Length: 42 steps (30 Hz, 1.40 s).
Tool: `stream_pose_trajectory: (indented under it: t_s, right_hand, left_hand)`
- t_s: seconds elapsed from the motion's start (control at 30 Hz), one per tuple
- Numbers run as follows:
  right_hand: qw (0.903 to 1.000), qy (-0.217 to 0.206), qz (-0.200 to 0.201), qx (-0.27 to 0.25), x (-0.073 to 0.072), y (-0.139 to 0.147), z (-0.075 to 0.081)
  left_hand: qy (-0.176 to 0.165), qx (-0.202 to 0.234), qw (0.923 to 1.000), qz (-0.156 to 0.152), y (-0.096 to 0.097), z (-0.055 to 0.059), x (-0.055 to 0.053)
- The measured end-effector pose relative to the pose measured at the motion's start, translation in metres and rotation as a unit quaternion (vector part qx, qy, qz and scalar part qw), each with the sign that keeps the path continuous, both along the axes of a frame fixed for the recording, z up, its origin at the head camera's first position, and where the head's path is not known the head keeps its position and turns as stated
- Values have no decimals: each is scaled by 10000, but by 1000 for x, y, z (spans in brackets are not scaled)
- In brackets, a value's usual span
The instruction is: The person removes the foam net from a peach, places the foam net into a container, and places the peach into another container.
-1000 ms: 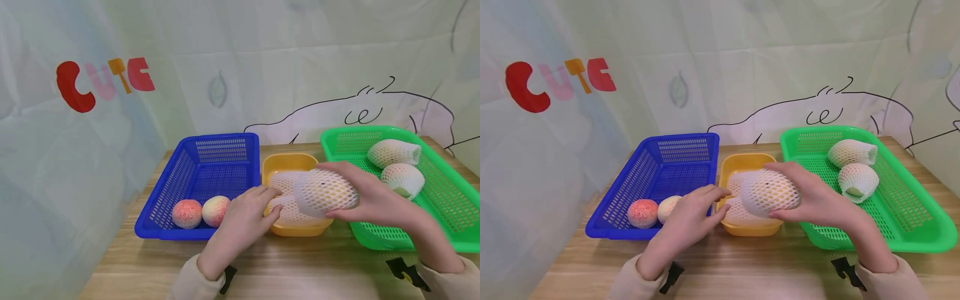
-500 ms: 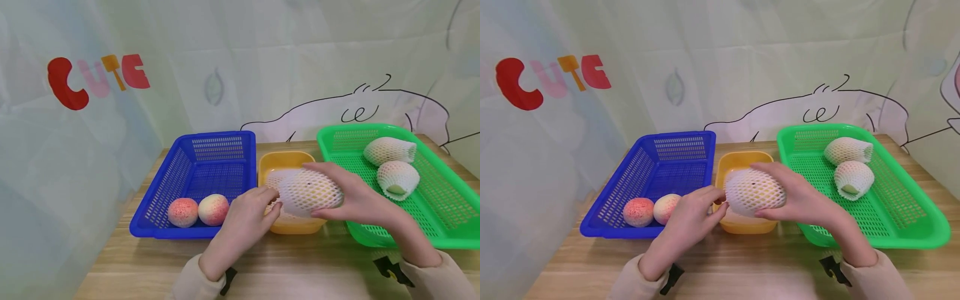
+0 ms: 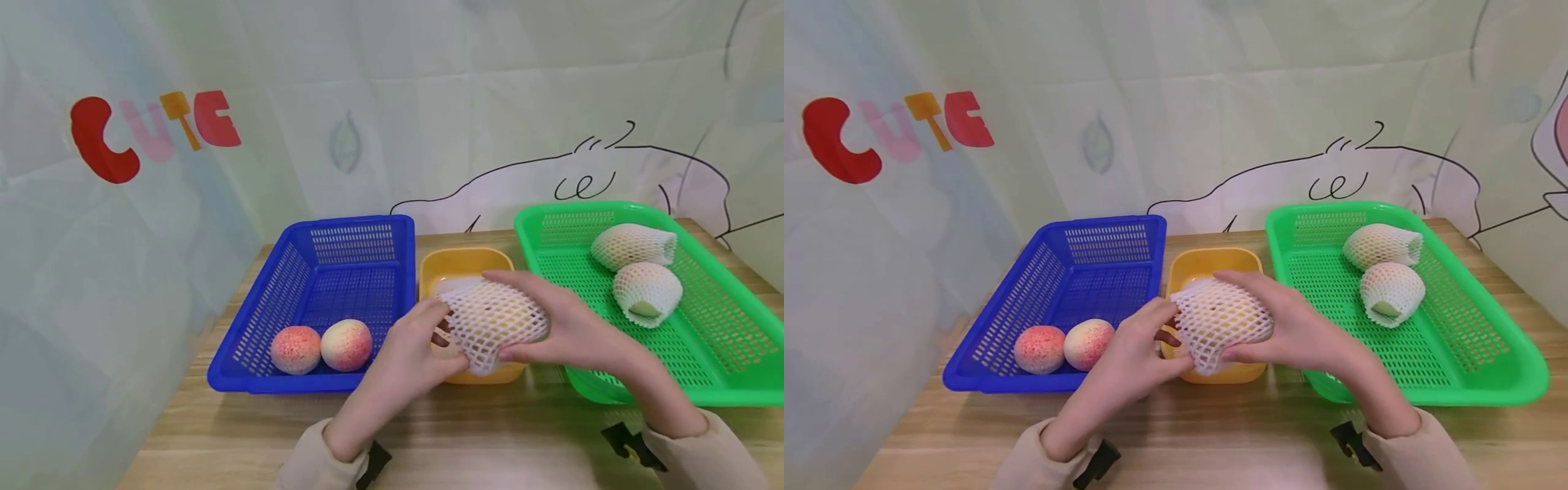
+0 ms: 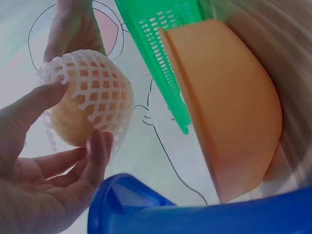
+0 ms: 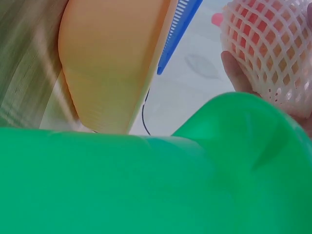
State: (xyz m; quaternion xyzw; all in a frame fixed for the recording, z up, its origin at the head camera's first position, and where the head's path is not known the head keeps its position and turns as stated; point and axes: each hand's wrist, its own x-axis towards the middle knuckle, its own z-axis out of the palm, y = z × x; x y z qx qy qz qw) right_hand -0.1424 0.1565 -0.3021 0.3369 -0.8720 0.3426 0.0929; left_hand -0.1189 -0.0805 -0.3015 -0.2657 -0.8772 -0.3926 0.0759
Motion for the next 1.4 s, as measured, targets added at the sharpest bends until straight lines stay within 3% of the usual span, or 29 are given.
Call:
stream_pose_trajectory:
  t_s: [0.07,0.33,0.5,0.8,1.4]
  right_hand:
    - [10000,-8,42,-41,0,-1,-1]
    - [9999,-58,32,-108,1,-4,-2]
    - [9998,-101,59,-138,2,-5,-2]
    - [10000,-21,10,-51,5,-6,0]
    - [9996,282,-24,-98,6,-4,3]
  left_hand:
    - [-80,-41,10000,-13,1,0,0]
    - [237,-491,9983,223,3,-3,0]
    - [222,-575,9975,341,4,-3,0]
    - [5,-578,9977,367,2,-1,-1]
    - [199,-631,9971,377,-1,3,1]
